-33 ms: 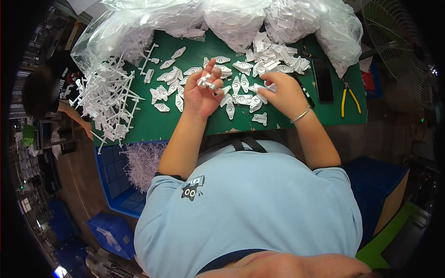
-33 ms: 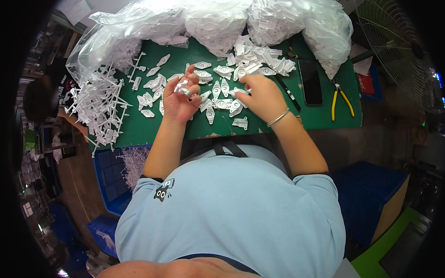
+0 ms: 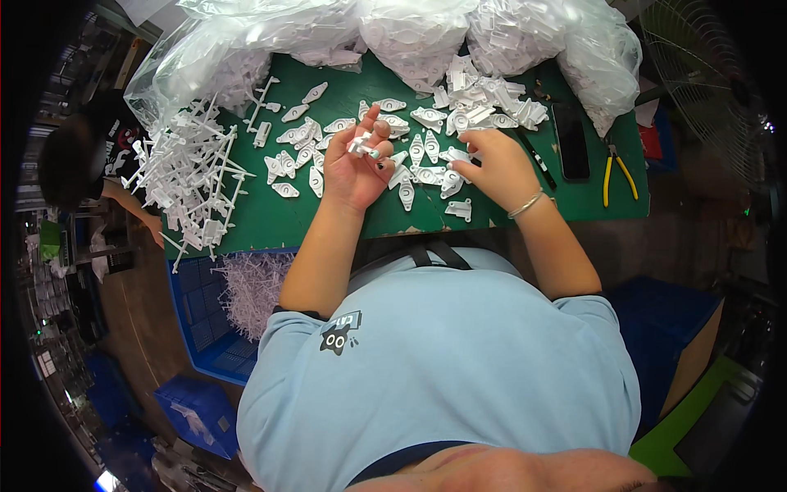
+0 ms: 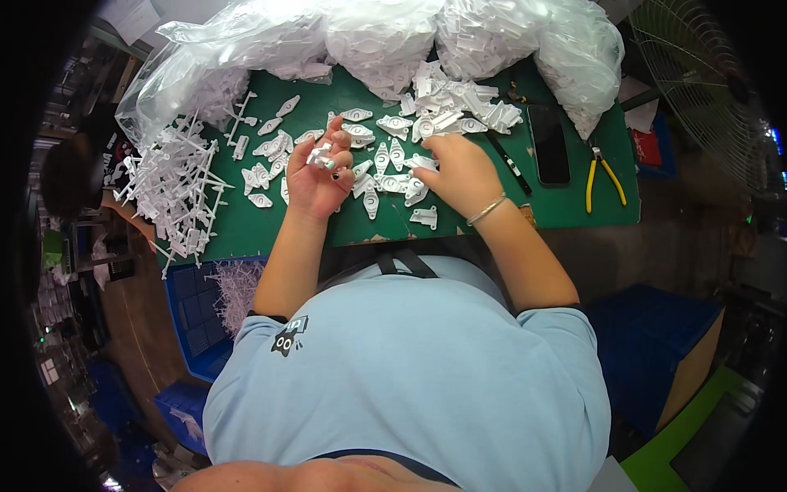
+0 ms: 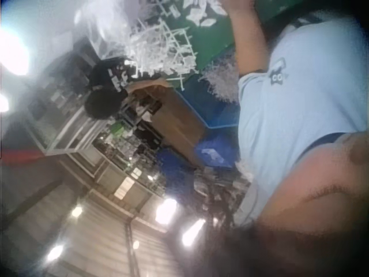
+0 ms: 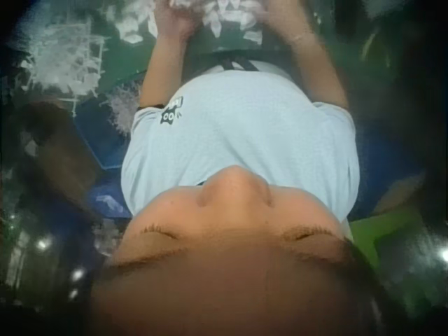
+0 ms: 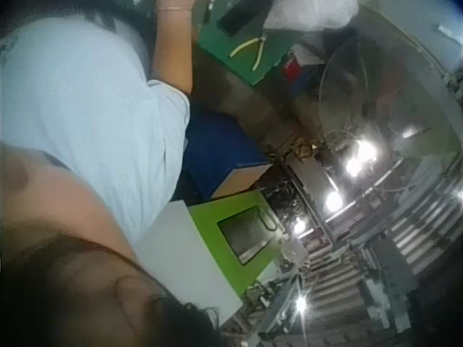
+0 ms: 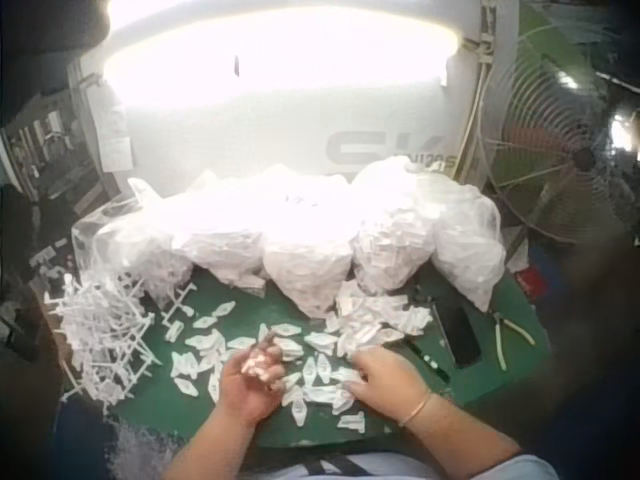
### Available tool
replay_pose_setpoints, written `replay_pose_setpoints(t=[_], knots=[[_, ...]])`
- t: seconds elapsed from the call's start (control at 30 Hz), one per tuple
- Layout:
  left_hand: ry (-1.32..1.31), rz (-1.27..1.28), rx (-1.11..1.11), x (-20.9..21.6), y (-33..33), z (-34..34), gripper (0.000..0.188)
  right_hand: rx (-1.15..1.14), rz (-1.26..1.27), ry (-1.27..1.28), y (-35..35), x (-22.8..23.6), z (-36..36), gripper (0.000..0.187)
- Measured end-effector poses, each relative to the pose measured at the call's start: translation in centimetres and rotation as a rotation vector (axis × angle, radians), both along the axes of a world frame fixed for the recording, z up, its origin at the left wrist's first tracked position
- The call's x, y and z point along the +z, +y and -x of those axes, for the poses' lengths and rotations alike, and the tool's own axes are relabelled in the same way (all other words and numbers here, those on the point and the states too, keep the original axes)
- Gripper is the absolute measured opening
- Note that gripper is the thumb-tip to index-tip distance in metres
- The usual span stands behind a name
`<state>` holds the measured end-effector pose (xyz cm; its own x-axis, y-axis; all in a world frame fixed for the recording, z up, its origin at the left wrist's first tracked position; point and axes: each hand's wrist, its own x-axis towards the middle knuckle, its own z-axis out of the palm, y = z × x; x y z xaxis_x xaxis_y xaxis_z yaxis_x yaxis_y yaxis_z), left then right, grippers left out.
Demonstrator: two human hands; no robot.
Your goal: The person assembles plastic components by fitting smaller white pieces into flat plastic brackets by hand and placing the assembled parts into plastic bags.
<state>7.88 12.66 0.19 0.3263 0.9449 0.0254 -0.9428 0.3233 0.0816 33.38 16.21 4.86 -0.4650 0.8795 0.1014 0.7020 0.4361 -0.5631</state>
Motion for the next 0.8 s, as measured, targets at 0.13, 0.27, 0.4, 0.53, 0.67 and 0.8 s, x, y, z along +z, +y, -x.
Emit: replay_pose_setpoints(t=[0.13, 0.27, 0.4, 0.53, 0.67, 0.8], knots=[[-0.015, 0.016, 0.013, -0.1, -0.7, -0.2, 0.048, 0.038, 0.006, 0.025, 0.3, -1.3, 0.6, 0.038], [0.026, 0.083, 0.049, 1.1, -2.0, -0.7, 0.04, 0.038, -0.005, 0.103, 1.3, -1.0, 0.0, 0.038], [-0.059, 0.056, 0.035, 0.4, -2.3, -0.3, 0.041, 0.001, 0.717, 0.986, 2.4, -0.4, -2.4, 0.033], [0.049, 0.199, 0.152, 1.5, -2.5, -1.0, 0.043, -0.085, 1.131, 1.635, 2.3, -0.2, -4.3, 0.041], [0.069, 0.166, 0.167, 1.4, -2.4, -1.0, 0.047, -0.2, 1.011, 1.377, 2.4, -1.3, -5.8, 0.043], [0.078, 0.241, 0.206, 0.6, -2.8, -0.2, 0.048, -0.173, 0.886, 1.256, 1.2, -0.9, -5.2, 0.036]])
